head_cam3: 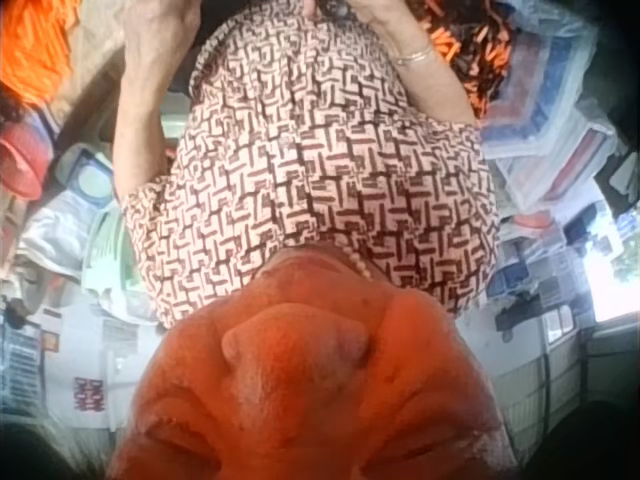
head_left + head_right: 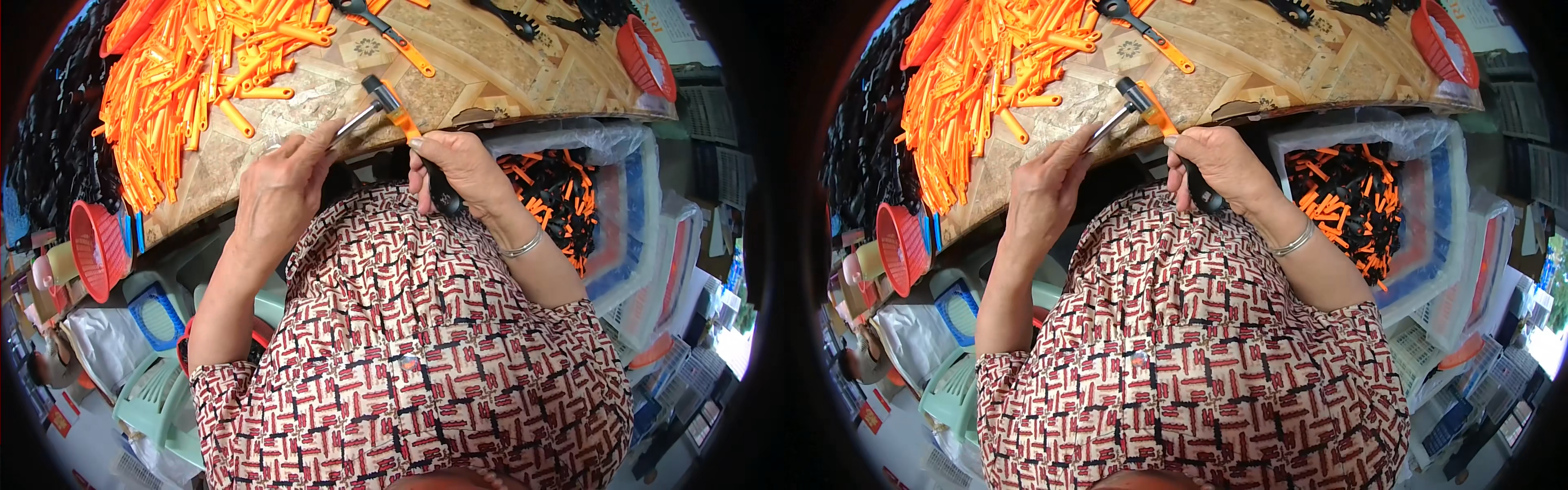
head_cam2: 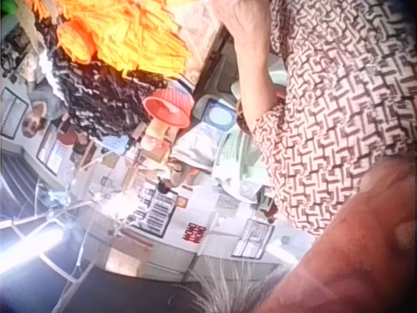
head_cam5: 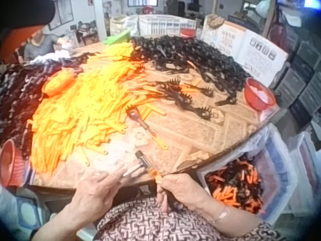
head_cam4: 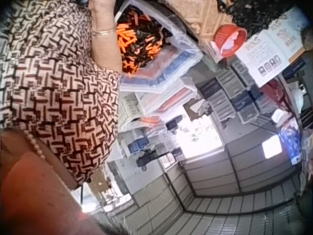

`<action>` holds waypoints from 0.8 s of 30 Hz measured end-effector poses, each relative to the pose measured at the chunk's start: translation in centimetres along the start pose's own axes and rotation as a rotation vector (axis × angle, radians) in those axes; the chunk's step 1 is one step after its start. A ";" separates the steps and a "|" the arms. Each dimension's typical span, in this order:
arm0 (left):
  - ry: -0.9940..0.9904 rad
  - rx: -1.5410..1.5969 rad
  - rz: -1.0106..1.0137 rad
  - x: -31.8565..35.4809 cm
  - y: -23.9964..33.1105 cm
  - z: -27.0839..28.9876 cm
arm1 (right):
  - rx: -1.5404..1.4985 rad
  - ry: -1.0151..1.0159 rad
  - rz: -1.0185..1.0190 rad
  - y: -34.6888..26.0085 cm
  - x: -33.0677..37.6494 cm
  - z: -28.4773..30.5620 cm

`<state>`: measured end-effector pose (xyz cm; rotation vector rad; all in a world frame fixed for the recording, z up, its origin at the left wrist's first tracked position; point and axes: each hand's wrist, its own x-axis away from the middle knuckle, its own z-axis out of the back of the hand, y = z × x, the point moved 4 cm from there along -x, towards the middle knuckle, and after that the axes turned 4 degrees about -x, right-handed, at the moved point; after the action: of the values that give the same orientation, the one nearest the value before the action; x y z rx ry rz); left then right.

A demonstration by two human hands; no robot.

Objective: The person uses a hammer to press orange plastic handles into black plastic heads, assembling them into finished units. The person repeatedly picks up a handle and a head, aligns them, and strikes the handle with the hammer to secure the connection.

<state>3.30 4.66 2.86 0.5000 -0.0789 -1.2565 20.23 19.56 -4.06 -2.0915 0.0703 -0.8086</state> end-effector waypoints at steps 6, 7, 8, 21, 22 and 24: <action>0.467 0.120 -0.119 -0.3 1.1 2.1 | 0.054 0.053 -0.011 0.0 -0.3 -0.2; 0.373 0.039 -0.134 -0.5 1.3 1.8 | 0.040 0.043 -0.009 0.0 -0.2 -0.1; 0.097 -0.082 -0.094 -0.4 1.3 1.0 | 0.033 0.028 -0.003 0.0 -0.3 0.0; 0.459 0.103 -0.192 1.0 1.1 0.5 | 0.024 -0.016 -0.002 -0.2 -0.4 -0.2; 0.394 0.037 -0.190 0.9 1.2 0.2 | 0.041 -0.009 -0.015 -0.1 -0.3 -0.1; 0.268 -0.104 -0.191 0.4 1.1 -0.1 | 0.074 0.000 -0.031 -0.3 -0.2 -0.1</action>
<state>4.48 4.54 3.12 0.5918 0.2644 -1.3604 19.90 19.76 -3.88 -2.0276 0.0072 -0.8178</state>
